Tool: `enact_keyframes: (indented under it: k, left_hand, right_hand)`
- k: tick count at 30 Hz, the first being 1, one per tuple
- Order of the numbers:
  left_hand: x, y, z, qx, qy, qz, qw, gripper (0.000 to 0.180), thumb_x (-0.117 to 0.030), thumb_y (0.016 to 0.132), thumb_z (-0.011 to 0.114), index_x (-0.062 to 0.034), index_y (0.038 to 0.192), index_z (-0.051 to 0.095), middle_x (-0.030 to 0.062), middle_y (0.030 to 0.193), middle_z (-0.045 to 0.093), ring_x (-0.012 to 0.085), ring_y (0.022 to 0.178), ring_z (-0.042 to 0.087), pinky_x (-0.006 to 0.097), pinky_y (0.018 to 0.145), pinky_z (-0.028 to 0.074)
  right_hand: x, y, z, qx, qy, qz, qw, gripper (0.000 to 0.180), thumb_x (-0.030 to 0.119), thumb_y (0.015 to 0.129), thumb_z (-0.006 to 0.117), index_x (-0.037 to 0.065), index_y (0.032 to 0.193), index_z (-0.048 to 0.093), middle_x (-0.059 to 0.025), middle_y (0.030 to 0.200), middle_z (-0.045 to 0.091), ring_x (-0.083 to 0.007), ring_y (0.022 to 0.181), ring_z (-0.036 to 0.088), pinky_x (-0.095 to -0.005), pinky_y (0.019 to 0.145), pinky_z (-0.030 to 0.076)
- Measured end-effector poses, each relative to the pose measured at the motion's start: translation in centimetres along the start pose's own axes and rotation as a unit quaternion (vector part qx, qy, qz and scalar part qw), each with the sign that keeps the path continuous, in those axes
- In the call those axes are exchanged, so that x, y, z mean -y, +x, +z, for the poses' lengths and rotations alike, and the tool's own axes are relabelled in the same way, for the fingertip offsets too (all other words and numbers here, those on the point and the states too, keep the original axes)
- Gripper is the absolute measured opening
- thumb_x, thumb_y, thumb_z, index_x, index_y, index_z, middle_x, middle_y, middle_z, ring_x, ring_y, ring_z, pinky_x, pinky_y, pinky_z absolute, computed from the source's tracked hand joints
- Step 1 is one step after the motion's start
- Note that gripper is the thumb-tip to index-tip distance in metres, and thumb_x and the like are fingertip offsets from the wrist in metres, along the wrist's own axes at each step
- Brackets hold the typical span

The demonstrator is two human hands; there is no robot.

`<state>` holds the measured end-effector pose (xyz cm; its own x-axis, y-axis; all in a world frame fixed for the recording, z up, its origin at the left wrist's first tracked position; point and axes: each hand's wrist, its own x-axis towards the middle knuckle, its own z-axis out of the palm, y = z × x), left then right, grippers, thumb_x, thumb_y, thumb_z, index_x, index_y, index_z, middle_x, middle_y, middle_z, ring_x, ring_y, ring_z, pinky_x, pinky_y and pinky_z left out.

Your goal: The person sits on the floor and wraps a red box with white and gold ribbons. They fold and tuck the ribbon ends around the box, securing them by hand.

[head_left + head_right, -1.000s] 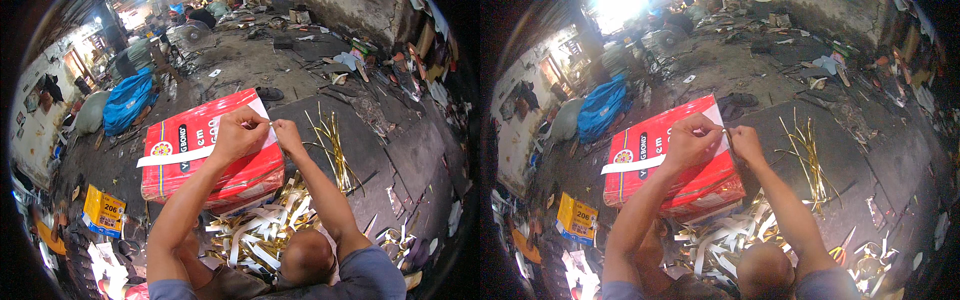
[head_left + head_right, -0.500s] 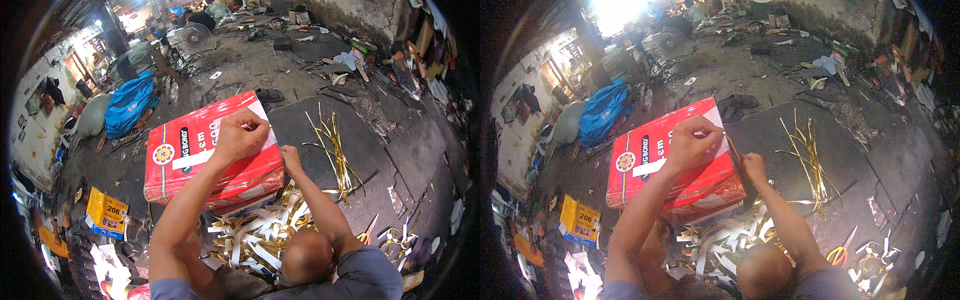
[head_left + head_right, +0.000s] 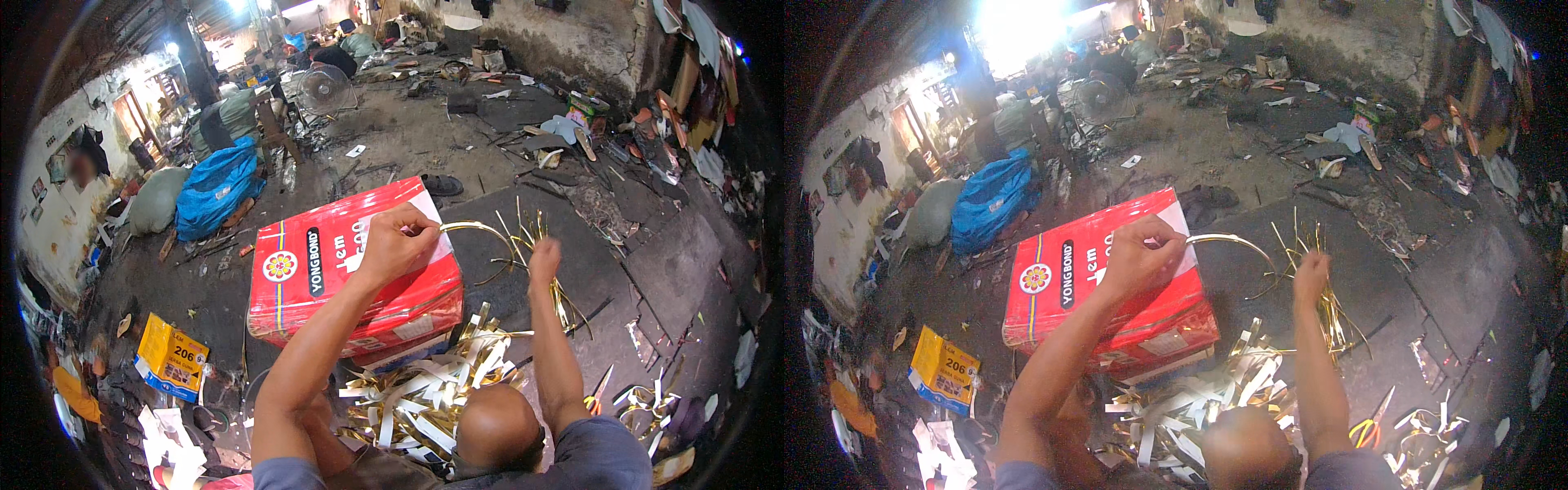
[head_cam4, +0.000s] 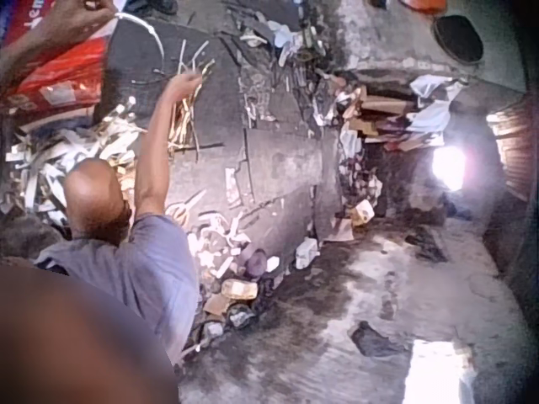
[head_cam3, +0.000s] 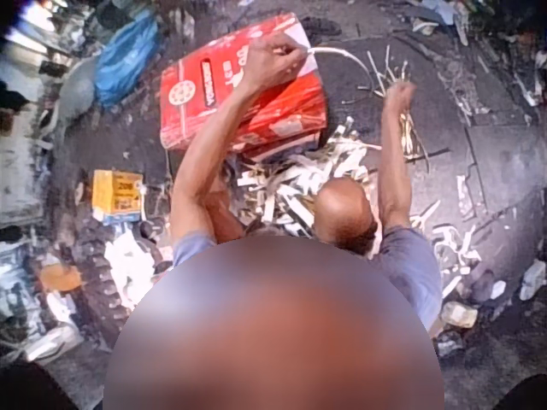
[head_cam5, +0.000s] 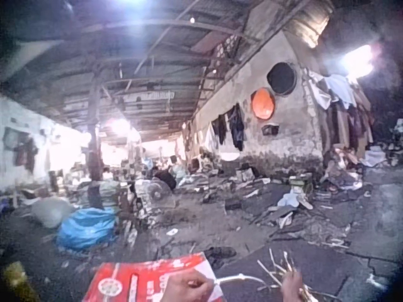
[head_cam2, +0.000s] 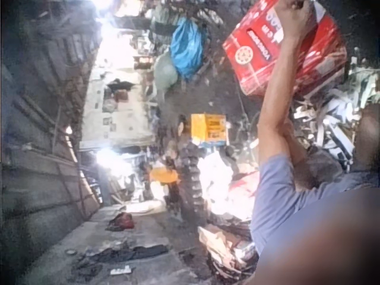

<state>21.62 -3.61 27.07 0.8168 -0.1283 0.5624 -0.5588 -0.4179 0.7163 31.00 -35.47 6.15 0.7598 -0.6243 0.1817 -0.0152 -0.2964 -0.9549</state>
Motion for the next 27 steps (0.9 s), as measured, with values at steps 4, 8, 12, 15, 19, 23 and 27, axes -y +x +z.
enact_keyframes:
  k: [4, 8, 12, 15, 19, 23, 27]
  left_hand:
    - [-0.7, 0.3, 0.9, 0.001, -0.019, -0.016, 1.000, 0.007, -0.007, 0.083, 0.075, 0.0001, 0.081, 0.075, 0.0070, 0.079, 0.069, 0.0103, 0.067, 0.064, 0.027, 0.060, 0.052]
    - [-0.7, 0.7, 1.2, 0.010, -0.029, -0.003, 1.000, 0.007, -0.007, 0.082, 0.075, -0.0001, 0.082, 0.075, 0.0070, 0.079, 0.069, 0.0106, 0.068, 0.064, 0.027, 0.060, 0.052]
    - [-0.2, 0.7, 1.5, 0.019, 0.001, 0.051, 0.999, 0.007, -0.007, 0.082, 0.076, 0.0002, 0.083, 0.075, 0.0060, 0.080, 0.068, 0.0098, 0.070, 0.064, 0.027, 0.060, 0.052]
    - [0.0, 0.8, 1.2, 0.015, -0.022, -0.003, 1.000, 0.007, -0.006, 0.082, 0.076, 0.0002, 0.083, 0.075, 0.0059, 0.080, 0.068, 0.0094, 0.072, 0.065, 0.026, 0.059, 0.051]
    - [0.4, 0.7, 1.6, 0.024, -0.053, -0.014, 0.998, 0.006, -0.006, 0.084, 0.076, -0.0002, 0.082, 0.075, 0.0048, 0.081, 0.069, 0.0087, 0.069, 0.065, 0.026, 0.056, 0.050]
    - [0.0, 1.0, 1.8, 0.026, -0.067, -0.040, 0.997, 0.005, -0.005, 0.083, 0.076, -0.0005, 0.084, 0.077, 0.0043, 0.080, 0.070, 0.0089, 0.070, 0.064, 0.026, 0.061, 0.051]
    - [0.2, 1.0, 1.4, 0.027, -0.036, 0.001, 0.999, 0.005, -0.005, 0.084, 0.076, 0.0000, 0.084, 0.075, 0.0064, 0.083, 0.070, 0.0096, 0.071, 0.066, 0.025, 0.058, 0.052]
  right_hand:
    - [19.9, -2.6, -1.3, 0.194, 0.114, -0.220, 0.949, 0.031, 0.028, 0.104, 0.051, 0.000, 0.101, 0.064, -0.0119, 0.088, 0.070, -0.0228, 0.082, 0.069, -0.0420, 0.074, 0.051]
    - [24.8, -6.6, 3.1, 0.248, -0.064, -0.305, 0.917, 0.041, 0.032, 0.104, 0.053, -0.001, 0.083, 0.065, -0.0119, 0.070, 0.064, -0.0166, 0.069, 0.065, -0.0376, 0.064, 0.049]
    - [21.5, -6.5, 5.3, 0.253, -0.014, -0.265, 0.930, 0.045, 0.031, 0.103, 0.054, -0.003, 0.073, 0.060, -0.0100, 0.061, 0.057, -0.0159, 0.061, 0.055, -0.0381, 0.059, 0.044]
    - [19.7, -7.6, 5.9, 0.298, 0.064, -0.169, 0.937, 0.045, 0.029, 0.102, 0.055, -0.004, 0.072, 0.059, -0.0046, 0.062, 0.055, -0.0115, 0.063, 0.047, -0.0374, 0.058, 0.041]
    - [16.5, -7.9, 6.7, 0.317, 0.078, -0.106, 0.939, 0.045, 0.032, 0.098, 0.054, -0.009, 0.084, 0.065, -0.0291, 0.076, 0.063, -0.0328, 0.067, 0.064, -0.0481, 0.068, 0.046]
    - [12.8, -7.5, 7.7, 0.301, 0.070, -0.110, 0.945, 0.044, 0.031, 0.098, 0.053, -0.009, 0.084, 0.065, -0.0291, 0.076, 0.063, -0.0302, 0.067, 0.063, -0.0475, 0.070, 0.046]
    - [11.0, -8.4, 7.7, 0.325, 0.065, -0.046, 0.942, 0.044, 0.032, 0.099, 0.053, -0.008, 0.085, 0.066, -0.0301, 0.079, 0.065, -0.0361, 0.073, 0.067, -0.0490, 0.072, 0.047]
